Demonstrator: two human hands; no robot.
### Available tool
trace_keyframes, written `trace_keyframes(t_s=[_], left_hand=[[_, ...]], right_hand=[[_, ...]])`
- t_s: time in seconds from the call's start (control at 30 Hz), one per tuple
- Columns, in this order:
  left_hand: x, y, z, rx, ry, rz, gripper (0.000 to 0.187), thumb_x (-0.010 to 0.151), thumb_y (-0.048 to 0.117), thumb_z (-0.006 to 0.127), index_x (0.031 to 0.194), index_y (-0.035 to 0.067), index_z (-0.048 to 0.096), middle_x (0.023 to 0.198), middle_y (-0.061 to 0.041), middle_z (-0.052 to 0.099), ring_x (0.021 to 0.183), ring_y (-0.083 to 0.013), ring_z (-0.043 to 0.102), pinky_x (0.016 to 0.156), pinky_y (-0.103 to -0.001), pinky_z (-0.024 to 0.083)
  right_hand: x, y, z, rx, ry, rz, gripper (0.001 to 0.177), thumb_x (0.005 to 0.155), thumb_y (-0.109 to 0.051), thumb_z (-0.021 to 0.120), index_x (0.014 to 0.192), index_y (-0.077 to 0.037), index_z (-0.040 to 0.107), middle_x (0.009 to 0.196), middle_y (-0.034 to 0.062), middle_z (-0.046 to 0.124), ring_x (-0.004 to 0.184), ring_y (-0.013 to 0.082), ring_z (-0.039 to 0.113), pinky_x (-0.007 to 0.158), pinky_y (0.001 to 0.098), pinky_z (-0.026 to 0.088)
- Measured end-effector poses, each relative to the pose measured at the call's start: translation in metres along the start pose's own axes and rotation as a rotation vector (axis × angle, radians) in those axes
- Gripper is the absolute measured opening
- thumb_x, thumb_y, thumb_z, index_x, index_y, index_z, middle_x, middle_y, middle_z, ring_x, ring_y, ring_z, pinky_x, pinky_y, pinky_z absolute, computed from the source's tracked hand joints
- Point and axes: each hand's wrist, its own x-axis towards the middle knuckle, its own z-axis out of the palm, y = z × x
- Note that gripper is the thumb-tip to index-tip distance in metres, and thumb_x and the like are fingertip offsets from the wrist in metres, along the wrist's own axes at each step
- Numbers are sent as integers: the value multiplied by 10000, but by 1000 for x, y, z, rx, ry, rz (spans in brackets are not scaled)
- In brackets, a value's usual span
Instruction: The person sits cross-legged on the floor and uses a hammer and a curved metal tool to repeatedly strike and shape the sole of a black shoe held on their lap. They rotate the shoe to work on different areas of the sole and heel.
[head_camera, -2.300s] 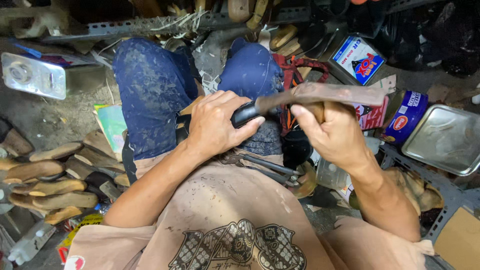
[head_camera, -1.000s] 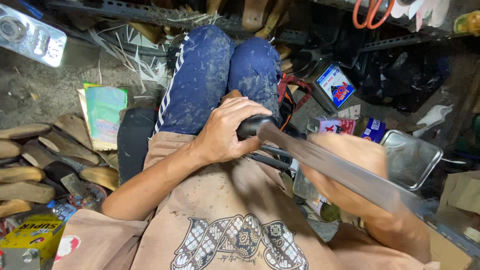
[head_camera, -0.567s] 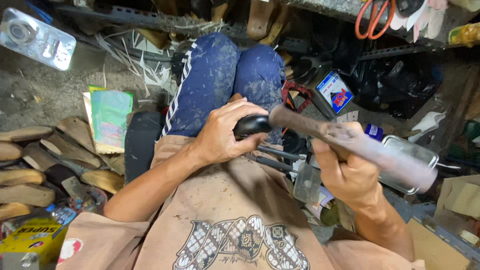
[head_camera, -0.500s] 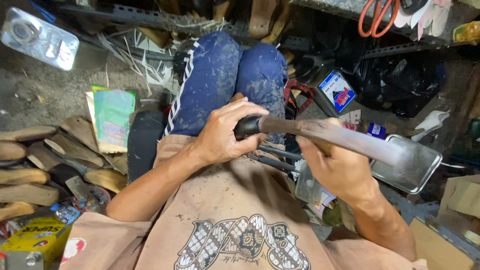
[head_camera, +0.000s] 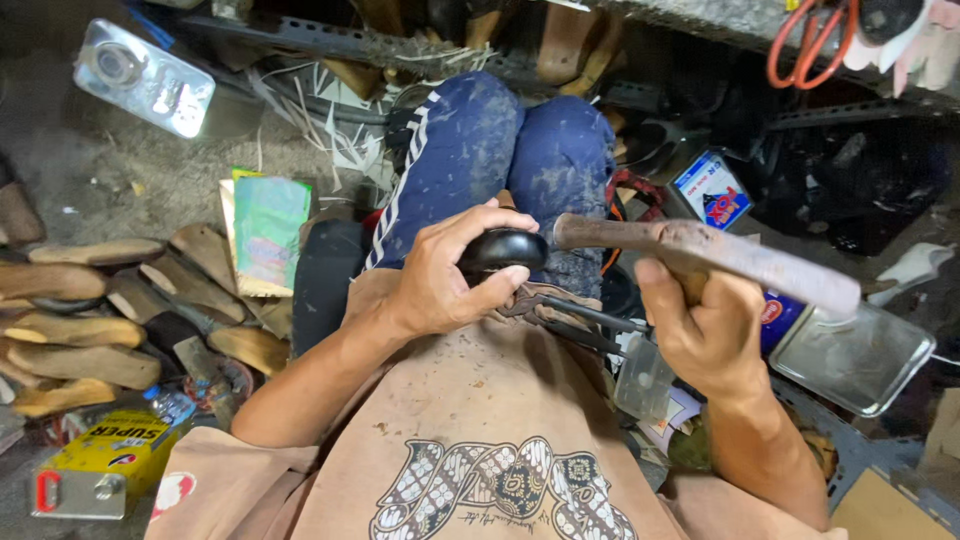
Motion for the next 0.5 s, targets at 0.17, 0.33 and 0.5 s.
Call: trace_keyframes(t_s=[0.17, 0.33, 0.5], left_hand=[[-2, 4, -1, 66, -35, -3, 380, 915, 334, 666, 1224, 113, 654, 1131, -96, 722, 1100, -325, 702, 1159, -502, 456], [-4, 0, 0, 145, -85, 24, 360, 980, 341, 540, 1220, 77, 589, 1156, -115, 677, 1116, -320, 678, 1200, -491, 437], [-1, 5, -5, 115, -96, 23, 465, 1019, 469, 474, 1222, 55, 540, 1088, -139, 639, 1024, -300, 647, 1054, -451, 478]], right_hand=[[-18, -17, -15, -65, -57, -2, 191, 984, -206, 631, 877, -49, 650, 857, 127, 614, 695, 243, 600, 674, 352, 486], [23, -40, -5, -371, -416, -84, 189, 1015, -300, 592, 1041, -114, 608, 679, 64, 601, 445, 267, 531, 429, 429, 394], [9, -26, -2, -4, -222, -122, 212, 1001, -94, 574, 1123, 72, 623, 1099, 213, 612, 968, 316, 649, 865, 396, 534]])
